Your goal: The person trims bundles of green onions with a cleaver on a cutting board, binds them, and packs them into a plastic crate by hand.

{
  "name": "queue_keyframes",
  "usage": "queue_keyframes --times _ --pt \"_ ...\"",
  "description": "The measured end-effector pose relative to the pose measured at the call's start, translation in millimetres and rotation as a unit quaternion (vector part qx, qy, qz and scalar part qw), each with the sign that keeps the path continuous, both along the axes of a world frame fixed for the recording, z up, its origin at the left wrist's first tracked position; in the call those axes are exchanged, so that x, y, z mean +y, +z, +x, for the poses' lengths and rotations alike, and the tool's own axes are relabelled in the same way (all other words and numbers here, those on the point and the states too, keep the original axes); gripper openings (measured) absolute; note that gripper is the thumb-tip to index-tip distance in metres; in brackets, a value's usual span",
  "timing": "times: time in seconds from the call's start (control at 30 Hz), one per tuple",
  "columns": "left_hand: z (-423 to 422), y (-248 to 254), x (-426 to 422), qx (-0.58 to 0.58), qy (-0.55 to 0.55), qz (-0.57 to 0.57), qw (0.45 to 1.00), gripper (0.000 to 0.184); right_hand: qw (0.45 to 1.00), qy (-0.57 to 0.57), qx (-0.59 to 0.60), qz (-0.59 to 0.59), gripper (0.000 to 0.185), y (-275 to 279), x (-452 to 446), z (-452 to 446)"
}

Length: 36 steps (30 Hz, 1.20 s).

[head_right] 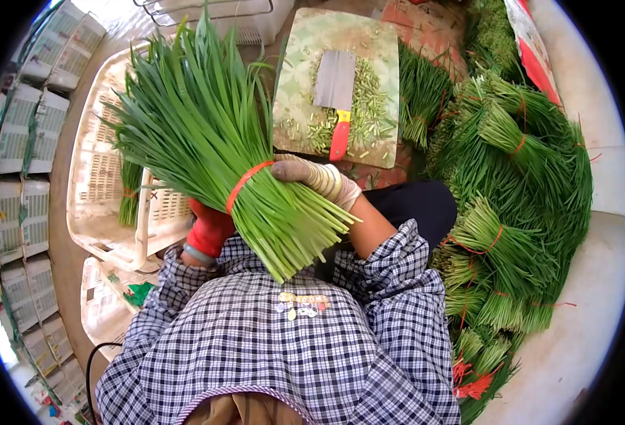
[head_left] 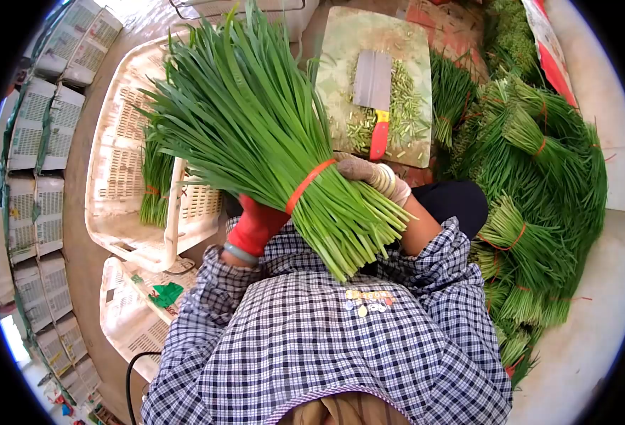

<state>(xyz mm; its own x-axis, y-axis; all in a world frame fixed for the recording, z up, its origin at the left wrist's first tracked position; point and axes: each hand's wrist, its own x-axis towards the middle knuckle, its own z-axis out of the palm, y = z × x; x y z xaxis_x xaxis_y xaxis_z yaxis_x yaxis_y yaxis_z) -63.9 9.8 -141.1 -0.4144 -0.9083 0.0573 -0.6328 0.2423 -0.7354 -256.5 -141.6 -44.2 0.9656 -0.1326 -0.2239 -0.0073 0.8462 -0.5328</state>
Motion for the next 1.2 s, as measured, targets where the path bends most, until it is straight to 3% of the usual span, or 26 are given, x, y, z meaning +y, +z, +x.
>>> queue_keyframes --times 0.03,0.07,0.1,0.13,0.17,0.23,0.3,0.33,0.37,0.47,0.5,0.57,0.63,0.67,0.7,0.77,0.8,0.83,0.9,0.93,1.0,1.03,1.1,1.13,1.17,1.2 --pt "-1 4 -10 -0.273 0.005 -0.036 0.961 0.092 1.0 0.0 0.0 -0.007 0.068 8 -7 2" --pt "-1 12 -19 -0.526 0.017 -0.069 0.848 0.092 0.979 0.012 0.066 -0.192 0.065 16 -17 3" --pt "-2 22 -29 -0.737 0.034 -0.092 0.669 0.091 0.919 0.023 0.129 -0.372 0.063 28 -25 2" --pt "-1 34 -39 -0.892 0.052 -0.102 0.438 0.09 0.85 -0.042 0.199 -0.485 0.054 49 -25 -1" --pt "0 47 -48 -0.978 0.068 -0.096 0.172 0.09 0.76 -0.095 0.288 -0.575 0.045 70 -26 -5" --pt "2 68 -61 -0.971 0.08 -0.104 0.2 0.086 0.69 -0.255 0.252 -0.628 0.042 89 -14 -23" --pt "3 74 -77 -0.987 0.044 -0.084 0.133 0.084 0.68 -0.213 0.222 -0.666 0.035 98 4 -31" --pt "3 75 -83 -0.983 0.058 -0.081 0.157 0.08 0.604 -0.194 0.195 -0.748 0.038 102 11 -26" --pt "3 77 -87 -0.982 0.062 -0.081 0.162 0.08 0.504 -0.102 0.23 -0.826 0.029 114 21 -10" --pt "5 83 -96 -0.992 0.038 -0.03 0.118 0.077 0.47 -0.12 0.175 -0.857 0.009 80 27 -5" --pt "11 79 -100 -0.992 0.042 -0.024 0.118 0.077 0.514 -0.13 0.182 -0.828 0.009 86 33 -13" --pt "29 64 -108 -0.979 0.099 -0.027 0.174 0.078 0.642 -0.208 0.102 -0.731 0.01 100 37 -33" --pt "47 58 -113 -0.976 0.113 -0.014 0.187 0.079 0.748 -0.154 0.009 -0.645 0.022 107 31 -60" --pt "54 57 -115 -0.977 0.117 0.011 0.179 0.079 0.737 -0.033 -0.018 -0.675 0.031 114 19 -65" --pt "60 55 -117 -0.977 0.12 0.035 0.171 0.079 0.736 0.072 0.058 -0.67 0.038 121 13 -66" --pt "69 52 -120 -0.972 0.137 0.048 0.184 0.077 0.709 0.091 0.211 -0.667 0.042 130 7 -52" --pt "72 51 -120 -0.964 0.165 0.012 0.209 0.076 0.746 -0.034 0.21 -0.631 0.042 111 4 -54" --pt "74 50 -121 -0.953 0.192 -0.023 0.233 0.075 0.748 -0.098 0.229 -0.615 0.041 102 -2 -48" --pt "75 46 -121 -0.963 0.167 0.019 0.211 0.073 0.738 -0.203 0.288 -0.575 0.034 100 -12 -26" --pt "74 48 -120 -0.963 0.164 0.016 0.215 0.072 0.739 -0.203 0.287 -0.574 0.034 96 -19 -13" --pt "69 51 -118 -0.963 0.16 0.011 0.216 0.07 0.608 -0.216 0.249 -0.723 0.026 84 -36 8" --pt "65 52 -118 -0.971 0.132 0.033 0.197 0.074 0.608 -0.218 0.248 -0.722 0.026 76 -40 14" --pt "64 53 -117 -0.977 0.105 0.058 0.176 0.077 0.582 -0.113 0.24 -0.768 0.024 62 -46 25" --pt "65 51 -117 -0.976 0.102 0.057 0.185 0.076 0.626 -0.111 0.257 -0.728 0.021 62 -44 27" --pt "65 49 -117 -0.974 0.098 0.054 0.195 0.075 0.626 -0.109 0.256 -0.729 0.021 57 -45 26" --pt "65 48 -116 -0.974 0.098 0.055 0.196 0.075 0.722 -0.107 0.263 -0.631 0.018 48 -48 23"
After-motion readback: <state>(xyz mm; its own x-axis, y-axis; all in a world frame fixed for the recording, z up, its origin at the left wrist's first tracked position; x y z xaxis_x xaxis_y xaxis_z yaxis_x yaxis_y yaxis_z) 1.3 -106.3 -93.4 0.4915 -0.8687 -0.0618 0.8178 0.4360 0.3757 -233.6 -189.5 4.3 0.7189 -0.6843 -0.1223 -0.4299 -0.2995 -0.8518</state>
